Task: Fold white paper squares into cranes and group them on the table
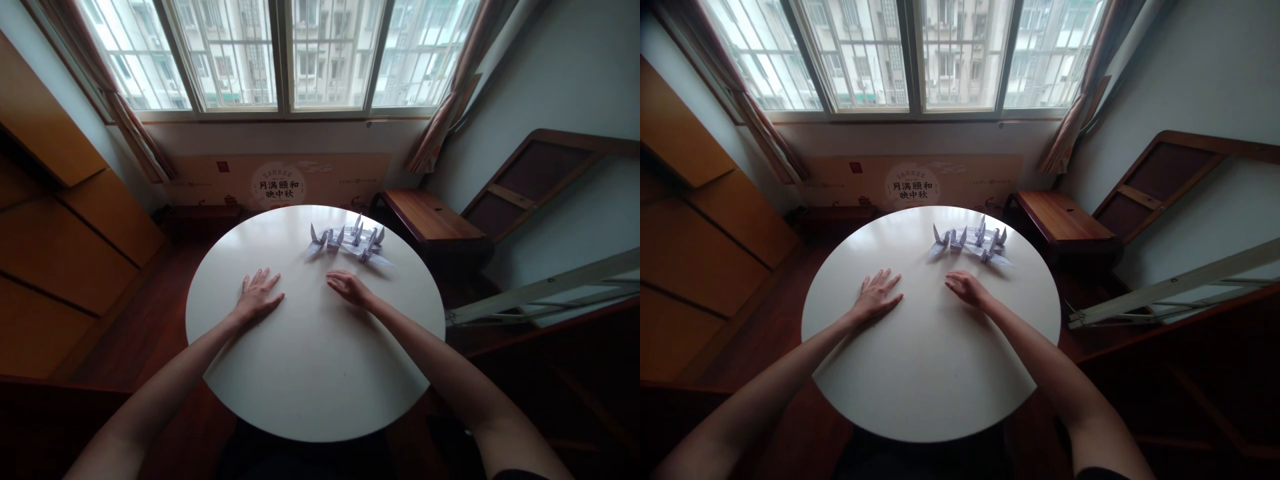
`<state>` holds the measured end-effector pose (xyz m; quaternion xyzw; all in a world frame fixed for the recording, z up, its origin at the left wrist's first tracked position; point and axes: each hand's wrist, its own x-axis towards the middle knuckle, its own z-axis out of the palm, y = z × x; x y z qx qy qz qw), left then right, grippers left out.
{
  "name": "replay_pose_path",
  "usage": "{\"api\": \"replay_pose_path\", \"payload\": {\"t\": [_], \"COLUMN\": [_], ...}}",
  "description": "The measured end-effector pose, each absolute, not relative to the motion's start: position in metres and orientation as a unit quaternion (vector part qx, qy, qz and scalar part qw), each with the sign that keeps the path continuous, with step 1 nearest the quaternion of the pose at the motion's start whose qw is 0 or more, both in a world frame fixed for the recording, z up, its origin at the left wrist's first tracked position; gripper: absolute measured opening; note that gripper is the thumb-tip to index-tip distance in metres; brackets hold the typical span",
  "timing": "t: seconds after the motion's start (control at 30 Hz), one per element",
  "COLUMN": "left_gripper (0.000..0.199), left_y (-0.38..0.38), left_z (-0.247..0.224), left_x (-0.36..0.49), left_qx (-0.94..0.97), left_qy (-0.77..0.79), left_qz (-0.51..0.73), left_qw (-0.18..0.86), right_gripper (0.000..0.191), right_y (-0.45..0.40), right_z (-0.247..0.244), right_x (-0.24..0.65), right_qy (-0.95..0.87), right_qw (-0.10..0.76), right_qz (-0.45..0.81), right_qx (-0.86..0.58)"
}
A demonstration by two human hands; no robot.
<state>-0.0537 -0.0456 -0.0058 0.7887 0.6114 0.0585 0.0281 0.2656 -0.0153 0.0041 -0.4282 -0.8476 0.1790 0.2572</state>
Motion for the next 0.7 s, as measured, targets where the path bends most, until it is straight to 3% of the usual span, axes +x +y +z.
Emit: {"api": "replay_pose_path", "payload": {"t": [0.13,0.27,0.47,0.57,0.7], "left_gripper": [0.064,0.062,0.063,0.063,0.061], "left_y": [-0.046,-0.046,-0.045,-0.045,-0.043], "left_z": [-0.009,-0.012,-0.016,-0.017,-0.018], "left_x": [-0.052,-0.049,-0.043,-0.038,-0.032], "left_qx": [0.790,0.790,0.791,0.787,0.788], "left_qy": [0.611,0.611,0.611,0.617,0.615], "left_qz": [0.052,0.044,0.024,0.012,-0.002], "left_qw": [0.017,0.005,-0.011,-0.008,-0.005], "right_gripper": [0.033,0.029,0.041,0.043,0.033], "right_y": [-0.072,-0.145,-0.236,-0.262,-0.284], "right_z": [0.015,0.010,-0.082,-0.159,-0.261], "right_x": [0.326,0.406,0.537,0.588,0.624], "right_qy": [-0.829,-0.745,-0.477,-0.457,-0.515], "right_qw": [0.356,0.446,0.519,0.421,0.103], "right_qz": [0.131,0.043,-0.113,-0.045,0.120], "right_qx": [-0.410,-0.494,-0.700,-0.782,-0.842]}}
